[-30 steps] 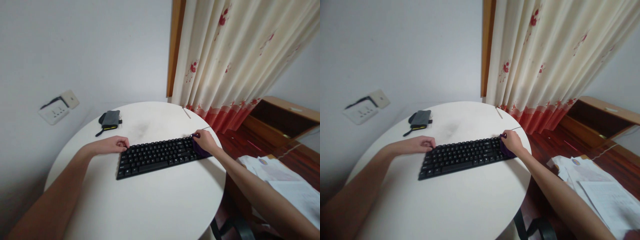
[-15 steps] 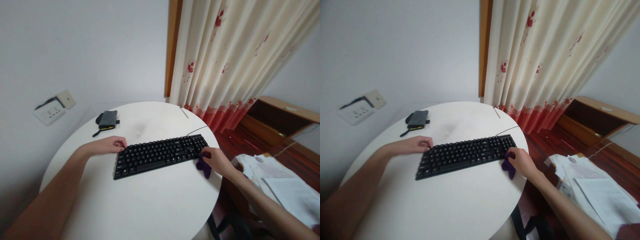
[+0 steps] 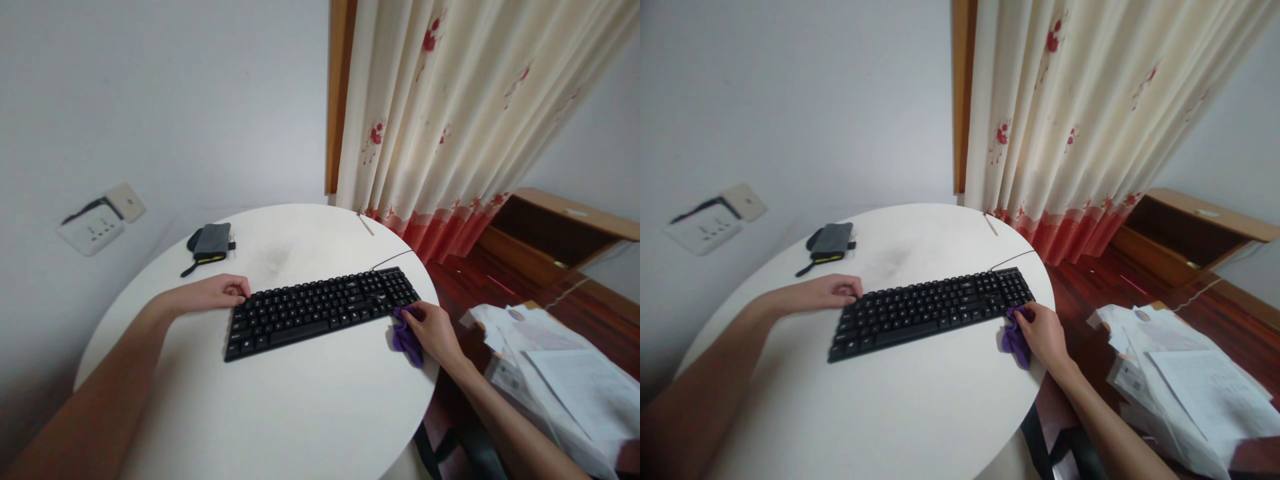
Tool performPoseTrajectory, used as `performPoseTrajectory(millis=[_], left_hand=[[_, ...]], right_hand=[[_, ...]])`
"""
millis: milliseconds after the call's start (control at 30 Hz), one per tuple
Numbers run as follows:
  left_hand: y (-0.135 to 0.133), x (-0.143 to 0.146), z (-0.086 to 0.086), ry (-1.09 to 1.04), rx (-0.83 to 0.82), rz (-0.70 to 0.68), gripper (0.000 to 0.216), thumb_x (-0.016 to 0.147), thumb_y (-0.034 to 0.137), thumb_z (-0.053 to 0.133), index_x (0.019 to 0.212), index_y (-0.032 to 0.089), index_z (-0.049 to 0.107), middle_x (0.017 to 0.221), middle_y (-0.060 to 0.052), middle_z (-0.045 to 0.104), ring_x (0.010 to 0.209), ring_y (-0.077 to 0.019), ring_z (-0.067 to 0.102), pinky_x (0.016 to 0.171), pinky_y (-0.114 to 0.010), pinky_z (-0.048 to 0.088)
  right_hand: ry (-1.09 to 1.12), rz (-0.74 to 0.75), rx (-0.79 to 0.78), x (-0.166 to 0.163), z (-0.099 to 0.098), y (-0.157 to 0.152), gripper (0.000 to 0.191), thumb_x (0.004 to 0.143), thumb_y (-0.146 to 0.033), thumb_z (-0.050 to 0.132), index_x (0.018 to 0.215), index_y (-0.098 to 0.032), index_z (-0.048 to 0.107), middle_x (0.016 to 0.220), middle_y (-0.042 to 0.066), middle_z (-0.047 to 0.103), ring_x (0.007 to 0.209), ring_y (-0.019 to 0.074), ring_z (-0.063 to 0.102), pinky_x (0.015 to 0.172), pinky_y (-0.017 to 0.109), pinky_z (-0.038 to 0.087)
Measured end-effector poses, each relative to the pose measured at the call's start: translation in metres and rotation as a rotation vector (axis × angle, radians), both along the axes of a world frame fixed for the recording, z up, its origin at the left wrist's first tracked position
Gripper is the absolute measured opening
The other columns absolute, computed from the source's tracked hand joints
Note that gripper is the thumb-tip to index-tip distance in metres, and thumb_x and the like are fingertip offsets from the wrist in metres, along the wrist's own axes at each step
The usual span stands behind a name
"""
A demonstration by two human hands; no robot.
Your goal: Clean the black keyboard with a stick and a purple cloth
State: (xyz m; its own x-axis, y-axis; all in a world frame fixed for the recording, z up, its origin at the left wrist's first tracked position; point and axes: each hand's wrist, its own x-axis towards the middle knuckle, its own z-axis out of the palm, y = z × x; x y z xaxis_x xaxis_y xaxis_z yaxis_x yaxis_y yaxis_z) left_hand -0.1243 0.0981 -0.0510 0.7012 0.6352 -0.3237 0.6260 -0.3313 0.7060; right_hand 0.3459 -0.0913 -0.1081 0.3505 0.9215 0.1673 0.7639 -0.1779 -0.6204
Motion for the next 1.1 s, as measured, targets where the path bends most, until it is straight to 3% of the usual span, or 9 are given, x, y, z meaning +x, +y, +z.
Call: performPoseTrajectory(millis=[400,600,733,933,1100], left_hand=[[-0.003,0.002,0.004,-0.011,-0.021,-0.013,0.023,0.083,0.039,0.060,0.094,0.019,0.063,0.093,-0.004,0.069,0.088,-0.0195,0.062,0.076,-0.026,0.048],[-0.004,0.003,0.005,0.011,-0.006,0.003,0.026,0.082,0.042,0.060,0.093,0.019,0.063,0.090,-0.004,0.068,0.087,-0.0204,0.062,0.075,-0.027,0.048],[-0.005,0.005,0.006,0.004,-0.005,0.006,0.026,0.081,0.042,0.060,0.091,0.018,0.064,0.089,-0.005,0.068,0.085,-0.0208,0.062,0.073,-0.028,0.048],[-0.006,0.003,0.006,0.015,0.001,0.017,0.028,0.078,0.043,0.061,0.091,0.019,0.064,0.089,-0.004,0.069,0.086,-0.0214,0.062,0.073,-0.026,0.048],[-0.003,0.001,0.003,0.016,-0.011,0.012,0.027,0.078,0.043,0.060,0.092,0.019,0.064,0.087,-0.003,0.068,0.083,-0.0198,0.062,0.070,-0.024,0.047]], right_hand=[[-0.134,-0.145,-0.035,0.067,0.001,0.010,0.025,0.079,-0.041,0.057,0.076,-0.019,0.069,0.074,0.007,0.069,0.068,0.0215,0.062,0.061,0.029,0.041],[-0.234,-0.246,0.220,0.073,0.032,0.031,0.029,0.084,-0.042,0.055,0.087,-0.017,0.069,0.078,0.008,0.069,0.067,0.0204,0.059,0.062,0.030,0.039],[-0.287,-0.086,0.347,0.046,0.050,0.066,0.027,0.088,-0.037,0.052,0.094,-0.016,0.069,0.089,0.010,0.070,0.079,0.0216,0.060,0.073,0.031,0.043],[-0.350,0.429,0.196,0.004,0.044,0.100,0.020,0.087,-0.015,0.052,0.094,-0.019,0.070,0.094,0.006,0.069,0.093,0.0206,0.059,0.088,0.032,0.043],[-0.460,0.517,0.131,0.010,0.037,0.105,0.027,0.084,-0.005,0.047,0.091,-0.017,0.071,0.093,0.008,0.066,0.097,0.0211,0.055,0.090,0.030,0.041]])
